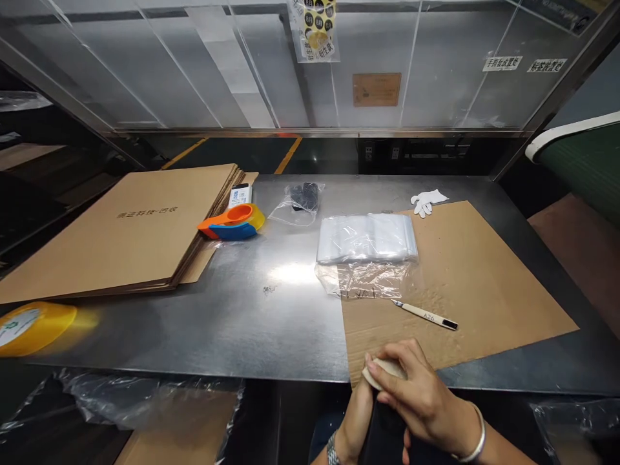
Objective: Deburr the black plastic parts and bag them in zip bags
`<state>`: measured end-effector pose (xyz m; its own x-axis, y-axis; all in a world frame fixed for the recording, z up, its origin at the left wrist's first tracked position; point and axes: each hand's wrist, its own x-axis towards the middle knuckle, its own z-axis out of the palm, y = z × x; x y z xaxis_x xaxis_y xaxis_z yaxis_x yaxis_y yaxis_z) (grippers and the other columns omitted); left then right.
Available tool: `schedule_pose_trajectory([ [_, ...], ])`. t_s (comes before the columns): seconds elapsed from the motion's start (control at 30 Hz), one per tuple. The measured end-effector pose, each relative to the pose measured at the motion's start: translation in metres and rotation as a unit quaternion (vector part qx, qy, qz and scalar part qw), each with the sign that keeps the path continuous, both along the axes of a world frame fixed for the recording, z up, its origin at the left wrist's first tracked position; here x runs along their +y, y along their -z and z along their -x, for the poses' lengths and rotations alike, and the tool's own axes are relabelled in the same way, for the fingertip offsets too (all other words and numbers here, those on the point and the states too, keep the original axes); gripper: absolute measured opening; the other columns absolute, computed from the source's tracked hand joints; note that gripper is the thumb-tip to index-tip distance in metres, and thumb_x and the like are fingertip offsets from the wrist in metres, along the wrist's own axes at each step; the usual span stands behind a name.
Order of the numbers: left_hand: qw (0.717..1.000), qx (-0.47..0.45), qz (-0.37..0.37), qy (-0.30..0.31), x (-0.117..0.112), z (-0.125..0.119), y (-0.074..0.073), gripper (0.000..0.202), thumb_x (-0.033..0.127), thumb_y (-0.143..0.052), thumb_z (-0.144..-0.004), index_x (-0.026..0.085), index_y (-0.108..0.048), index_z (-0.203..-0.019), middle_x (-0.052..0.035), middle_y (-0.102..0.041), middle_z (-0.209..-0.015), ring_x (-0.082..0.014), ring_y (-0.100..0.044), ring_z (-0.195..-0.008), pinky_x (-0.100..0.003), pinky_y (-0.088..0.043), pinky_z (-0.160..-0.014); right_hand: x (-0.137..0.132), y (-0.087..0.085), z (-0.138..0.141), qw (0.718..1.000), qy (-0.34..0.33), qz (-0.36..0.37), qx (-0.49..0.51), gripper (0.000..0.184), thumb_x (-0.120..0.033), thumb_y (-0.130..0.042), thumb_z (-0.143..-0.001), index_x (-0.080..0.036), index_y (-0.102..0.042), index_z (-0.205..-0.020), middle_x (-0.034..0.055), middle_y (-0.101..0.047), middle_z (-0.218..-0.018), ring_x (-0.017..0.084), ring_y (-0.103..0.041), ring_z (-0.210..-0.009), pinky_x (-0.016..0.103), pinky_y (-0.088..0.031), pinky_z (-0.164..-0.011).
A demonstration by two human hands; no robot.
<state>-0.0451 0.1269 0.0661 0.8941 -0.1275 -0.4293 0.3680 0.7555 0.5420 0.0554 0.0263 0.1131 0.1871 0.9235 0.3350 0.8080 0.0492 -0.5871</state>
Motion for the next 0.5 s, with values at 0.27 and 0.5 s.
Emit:
schedule_pose_trajectory([
  [0.27,0.995,0.036,0.018,-0.090,0.005,-0.008,-0.004,0.073,0.068,-0.015,-0.078,0.023,-0.039,-0.130,-0.0030,-0.061,-0.055,-0.0124,-0.049,-0.036,-0.020,-0.036,-0.031,-0.026,0.016,-0.012,0.996,0.073,-0.044,0.008,0.049,-0.009,-0.043,-0.086,-0.019,-0.035,-0.133,0.0131,-0.044,-0.110,0.023,-0.043,-0.103,0.041,-0.045,-0.080],
  [0.5,0.980,0.068,-0.078,-0.172,0.010,-0.013,-0.010,0.055,0.055,-0.028,-0.085,0.020,-0.052,-0.121,-0.0053,-0.054,-0.124,-0.0160,-0.048,-0.112,-0.024,-0.038,-0.093,0.002,-0.005,0.009,0.992,0.104,0.002,-0.065,0.039,-0.009,-0.045,-0.084,-0.010,-0.047,-0.122,0.0158,-0.048,-0.100,0.023,-0.046,-0.089,0.040,-0.047,-0.072],
])
